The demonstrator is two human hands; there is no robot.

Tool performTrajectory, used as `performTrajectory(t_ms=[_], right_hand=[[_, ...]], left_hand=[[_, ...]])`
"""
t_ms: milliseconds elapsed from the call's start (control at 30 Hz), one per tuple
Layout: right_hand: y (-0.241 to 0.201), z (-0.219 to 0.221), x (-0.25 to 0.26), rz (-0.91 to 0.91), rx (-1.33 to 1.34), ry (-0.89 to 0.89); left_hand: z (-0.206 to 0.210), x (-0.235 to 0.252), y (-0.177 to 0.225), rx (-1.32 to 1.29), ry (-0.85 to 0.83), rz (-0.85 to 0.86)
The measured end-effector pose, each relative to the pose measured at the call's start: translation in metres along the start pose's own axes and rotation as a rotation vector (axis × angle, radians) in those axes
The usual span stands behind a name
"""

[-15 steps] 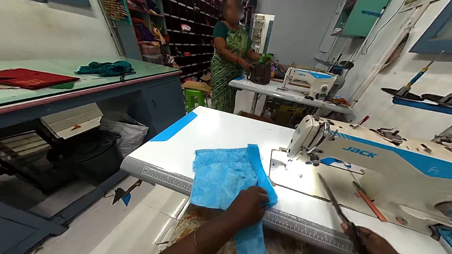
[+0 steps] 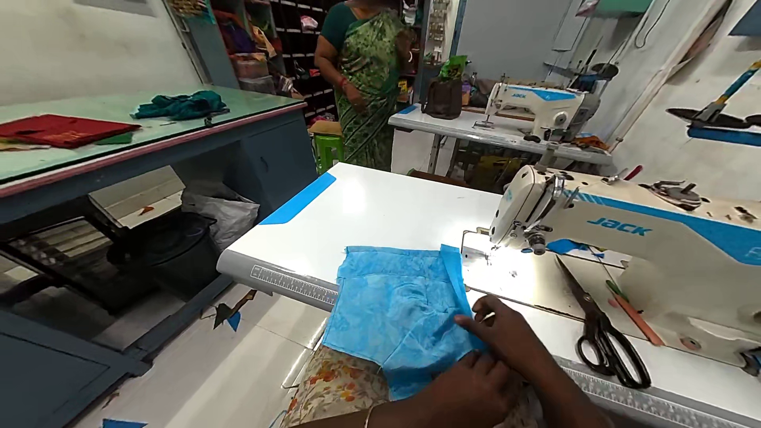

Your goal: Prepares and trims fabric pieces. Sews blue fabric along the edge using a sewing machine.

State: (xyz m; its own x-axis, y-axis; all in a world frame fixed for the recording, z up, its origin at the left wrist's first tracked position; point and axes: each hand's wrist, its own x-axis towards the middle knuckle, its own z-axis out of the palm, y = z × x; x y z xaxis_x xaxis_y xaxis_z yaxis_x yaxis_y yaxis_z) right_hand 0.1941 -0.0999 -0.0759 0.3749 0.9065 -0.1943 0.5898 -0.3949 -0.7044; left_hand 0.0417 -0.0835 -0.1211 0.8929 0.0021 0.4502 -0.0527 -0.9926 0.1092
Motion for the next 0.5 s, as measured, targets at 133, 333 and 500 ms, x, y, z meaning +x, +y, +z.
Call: performTrajectory(t_ms=[133,333,500], right_hand=[[-0.011,0.015,0.006,0.094,-0.124,0.061],[0.008,0.018,0.000,-0.032,-0.020,0.157],[0.011,0.012,-0.008,0.053,-0.001,0.141]], left_hand=[[-0.018,-0.001,-0.012,-0.420,-0.297,0.103],[-0.049,0.036,-0.075,-0.614,0.089,-0.402],[-0.007,0.061,-0.132,-0.320,-0.218,-0.532]])
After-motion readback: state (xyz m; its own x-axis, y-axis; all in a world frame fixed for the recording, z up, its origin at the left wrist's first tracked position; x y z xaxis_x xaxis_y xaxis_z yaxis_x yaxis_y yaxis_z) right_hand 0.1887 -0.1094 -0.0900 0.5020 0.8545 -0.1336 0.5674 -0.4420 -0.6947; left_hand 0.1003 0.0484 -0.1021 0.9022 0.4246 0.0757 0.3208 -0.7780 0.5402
